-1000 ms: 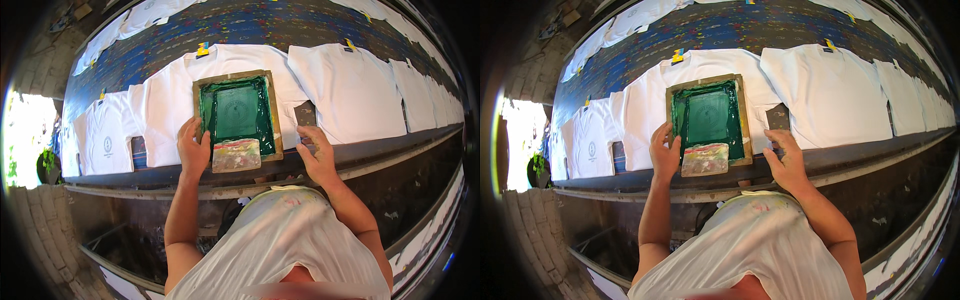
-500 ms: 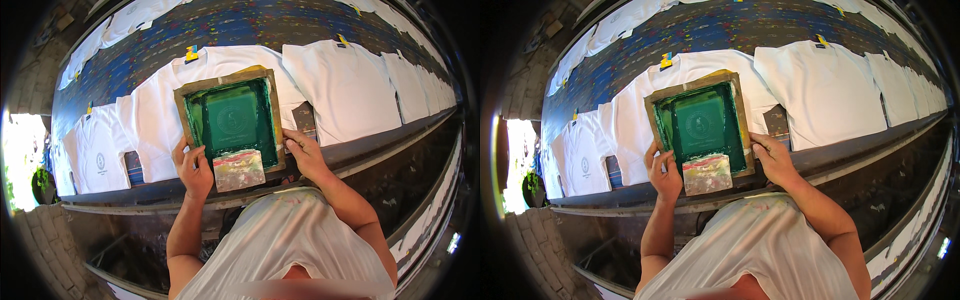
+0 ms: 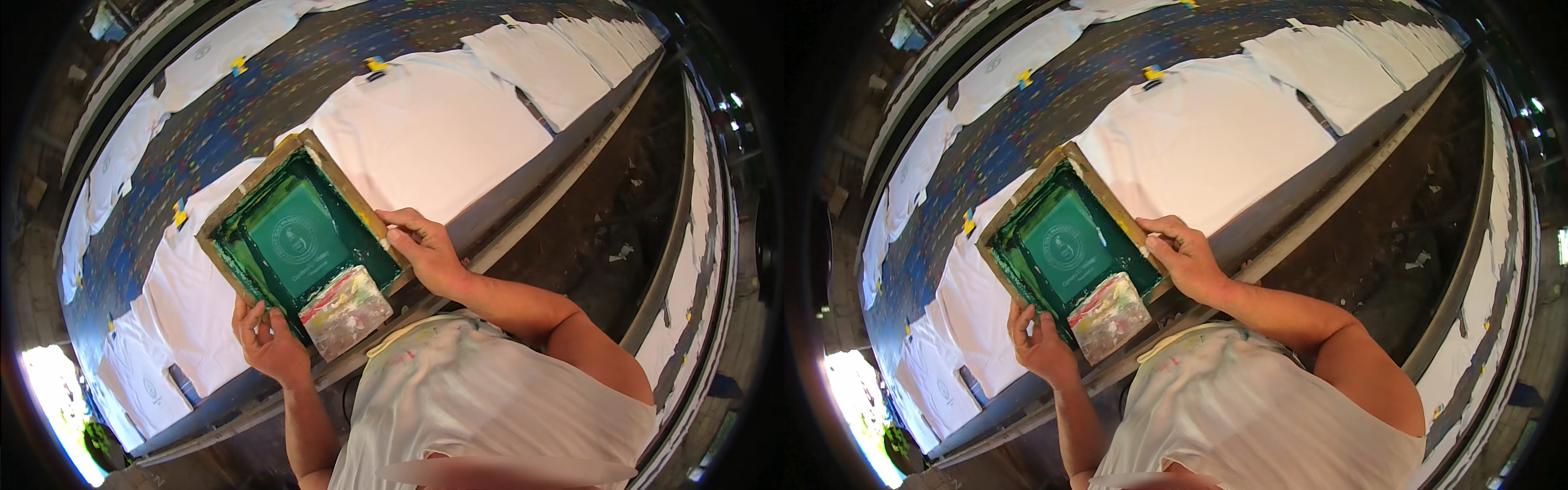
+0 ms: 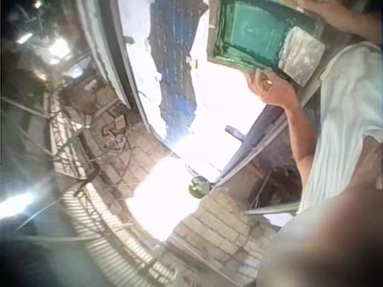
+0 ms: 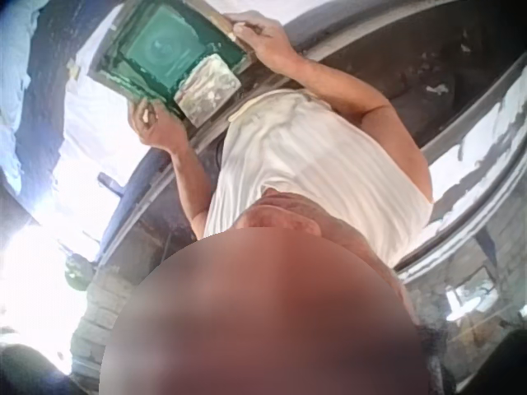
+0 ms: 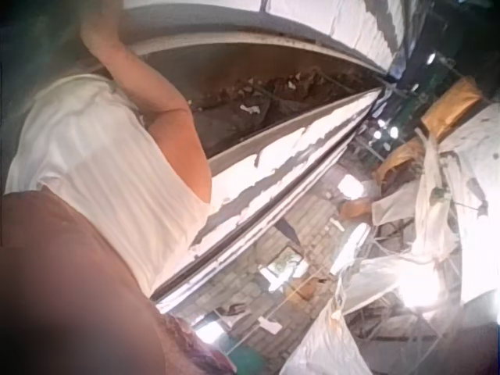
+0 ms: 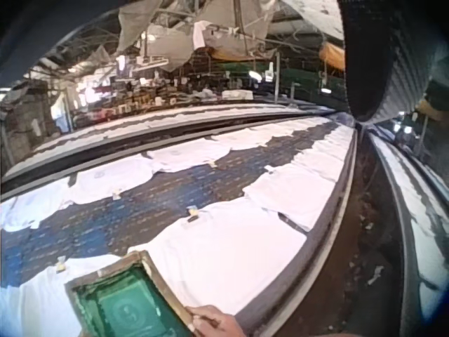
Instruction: The person screen prints a logo onto white t-shirts using a squeegee and a screen printing frame. They repeatedly apply green ink to the screen and pull it across the fabric to transfer the design.
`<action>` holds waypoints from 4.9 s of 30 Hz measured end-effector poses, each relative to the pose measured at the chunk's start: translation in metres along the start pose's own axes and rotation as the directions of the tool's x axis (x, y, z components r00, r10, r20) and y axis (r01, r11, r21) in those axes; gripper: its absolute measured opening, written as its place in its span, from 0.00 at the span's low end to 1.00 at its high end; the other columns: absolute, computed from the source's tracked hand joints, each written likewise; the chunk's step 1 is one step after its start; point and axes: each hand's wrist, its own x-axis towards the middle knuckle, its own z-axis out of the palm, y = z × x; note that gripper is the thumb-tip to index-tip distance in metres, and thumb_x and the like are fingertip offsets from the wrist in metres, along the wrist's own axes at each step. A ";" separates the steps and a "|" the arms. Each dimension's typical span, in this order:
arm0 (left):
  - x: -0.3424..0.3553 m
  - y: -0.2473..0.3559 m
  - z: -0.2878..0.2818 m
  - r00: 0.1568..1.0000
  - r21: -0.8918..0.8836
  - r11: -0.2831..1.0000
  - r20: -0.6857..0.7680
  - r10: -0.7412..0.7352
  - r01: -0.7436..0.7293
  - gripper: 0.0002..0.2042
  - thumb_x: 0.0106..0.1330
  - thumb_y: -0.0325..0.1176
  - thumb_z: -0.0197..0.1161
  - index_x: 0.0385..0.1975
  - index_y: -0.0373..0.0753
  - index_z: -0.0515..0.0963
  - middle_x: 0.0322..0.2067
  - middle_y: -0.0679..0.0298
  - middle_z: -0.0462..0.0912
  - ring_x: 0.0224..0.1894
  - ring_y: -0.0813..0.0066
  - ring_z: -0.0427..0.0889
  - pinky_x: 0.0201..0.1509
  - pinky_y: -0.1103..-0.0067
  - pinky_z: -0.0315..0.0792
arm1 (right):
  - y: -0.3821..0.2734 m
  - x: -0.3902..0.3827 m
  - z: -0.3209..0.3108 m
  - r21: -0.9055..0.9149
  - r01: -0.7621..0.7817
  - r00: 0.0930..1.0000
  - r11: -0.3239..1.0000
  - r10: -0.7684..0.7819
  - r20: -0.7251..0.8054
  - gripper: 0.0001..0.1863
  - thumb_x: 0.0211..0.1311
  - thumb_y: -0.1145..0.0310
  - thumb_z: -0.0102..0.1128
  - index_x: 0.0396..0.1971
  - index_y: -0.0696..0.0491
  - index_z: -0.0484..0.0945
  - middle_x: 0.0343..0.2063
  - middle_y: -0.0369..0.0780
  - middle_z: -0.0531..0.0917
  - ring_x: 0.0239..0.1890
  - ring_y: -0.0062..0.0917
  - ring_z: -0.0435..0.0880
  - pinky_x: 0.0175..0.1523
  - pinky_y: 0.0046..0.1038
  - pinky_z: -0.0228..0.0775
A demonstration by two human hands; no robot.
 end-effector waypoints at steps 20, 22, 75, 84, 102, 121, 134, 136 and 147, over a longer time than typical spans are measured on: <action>-0.139 0.081 0.382 0.966 -0.052 0.994 0.247 -0.081 0.096 0.19 0.64 0.10 0.69 0.53 0.35 0.89 0.75 0.45 0.79 0.77 0.48 0.79 0.79 0.63 0.73 | -0.037 0.028 -0.411 -0.214 -0.074 0.973 0.974 0.024 -0.228 0.19 0.89 0.75 0.56 0.70 0.62 0.84 0.65 0.39 0.87 0.66 0.24 0.83 0.75 0.28 0.71; -0.139 0.078 0.389 0.964 -0.070 0.992 0.251 -0.089 0.109 0.19 0.64 0.10 0.69 0.53 0.35 0.90 0.75 0.45 0.79 0.77 0.48 0.79 0.79 0.63 0.73 | -0.036 0.033 -0.418 -0.273 -0.068 0.979 0.960 0.011 -0.205 0.19 0.89 0.75 0.56 0.71 0.62 0.83 0.65 0.40 0.87 0.66 0.25 0.83 0.76 0.29 0.71; -0.106 0.017 0.405 0.984 -0.307 0.944 0.158 -0.080 0.126 0.12 0.69 0.05 0.66 0.42 0.31 0.85 0.84 0.40 0.68 0.82 0.52 0.76 0.81 0.65 0.75 | -0.021 0.110 -0.414 -0.561 0.124 0.992 0.819 -0.092 0.085 0.26 0.81 0.78 0.61 0.75 0.61 0.78 0.70 0.49 0.84 0.74 0.37 0.82 0.81 0.35 0.68; -0.100 0.033 0.405 0.979 -0.107 0.983 0.159 -0.129 0.147 0.19 0.72 0.08 0.66 0.59 0.31 0.84 0.83 0.43 0.69 0.81 0.55 0.77 0.82 0.64 0.75 | -0.033 0.117 -0.404 -0.384 0.105 0.994 0.917 -0.107 0.016 0.26 0.73 0.82 0.68 0.70 0.59 0.82 0.64 0.48 0.88 0.67 0.43 0.86 0.75 0.41 0.75; 0.095 0.110 0.407 0.475 0.508 0.462 0.858 -0.197 -0.727 0.56 0.53 0.38 0.92 0.86 0.49 0.69 0.78 0.45 0.75 0.78 0.42 0.75 0.78 0.51 0.75 | -0.100 0.108 -0.339 -0.603 0.754 0.653 0.261 -0.188 0.734 0.20 0.63 0.76 0.67 0.56 0.54 0.89 0.49 0.43 0.91 0.56 0.41 0.89 0.63 0.43 0.82; 0.094 0.128 0.431 0.537 0.675 0.357 0.734 -0.415 -0.646 0.53 0.54 0.35 0.93 0.84 0.59 0.72 0.64 0.56 0.86 0.67 0.53 0.89 0.68 0.57 0.85 | -0.101 0.245 -0.310 -0.661 0.681 0.724 0.315 -0.156 0.672 0.17 0.70 0.83 0.66 0.56 0.56 0.89 0.52 0.49 0.92 0.60 0.49 0.89 0.66 0.48 0.82; 0.090 0.110 0.426 0.613 0.670 0.490 0.730 -0.301 -0.558 0.55 0.45 0.28 0.92 0.81 0.59 0.77 0.66 0.59 0.85 0.67 0.52 0.89 0.71 0.56 0.84 | -0.076 0.200 -0.343 -0.448 0.873 0.485 0.191 -0.258 0.836 0.21 0.59 0.76 0.68 0.54 0.50 0.90 0.42 0.44 0.90 0.49 0.44 0.90 0.57 0.46 0.81; 0.089 0.109 0.426 0.610 0.671 0.496 0.730 -0.309 -0.551 0.55 0.45 0.26 0.91 0.81 0.59 0.77 0.67 0.60 0.85 0.68 0.51 0.88 0.71 0.57 0.84 | -0.072 0.183 -0.349 -0.434 0.890 0.456 0.138 -0.257 0.852 0.17 0.64 0.70 0.67 0.52 0.51 0.90 0.42 0.43 0.90 0.49 0.40 0.91 0.56 0.43 0.80; 0.089 0.099 0.425 0.609 0.685 0.486 0.719 -0.335 -0.542 0.57 0.45 0.27 0.92 0.83 0.60 0.75 0.73 0.60 0.81 0.72 0.53 0.85 0.76 0.57 0.81 | -0.082 0.130 -0.370 -0.370 0.900 0.416 0.228 -0.203 0.886 0.18 0.68 0.71 0.67 0.56 0.54 0.89 0.47 0.45 0.93 0.55 0.41 0.92 0.63 0.43 0.81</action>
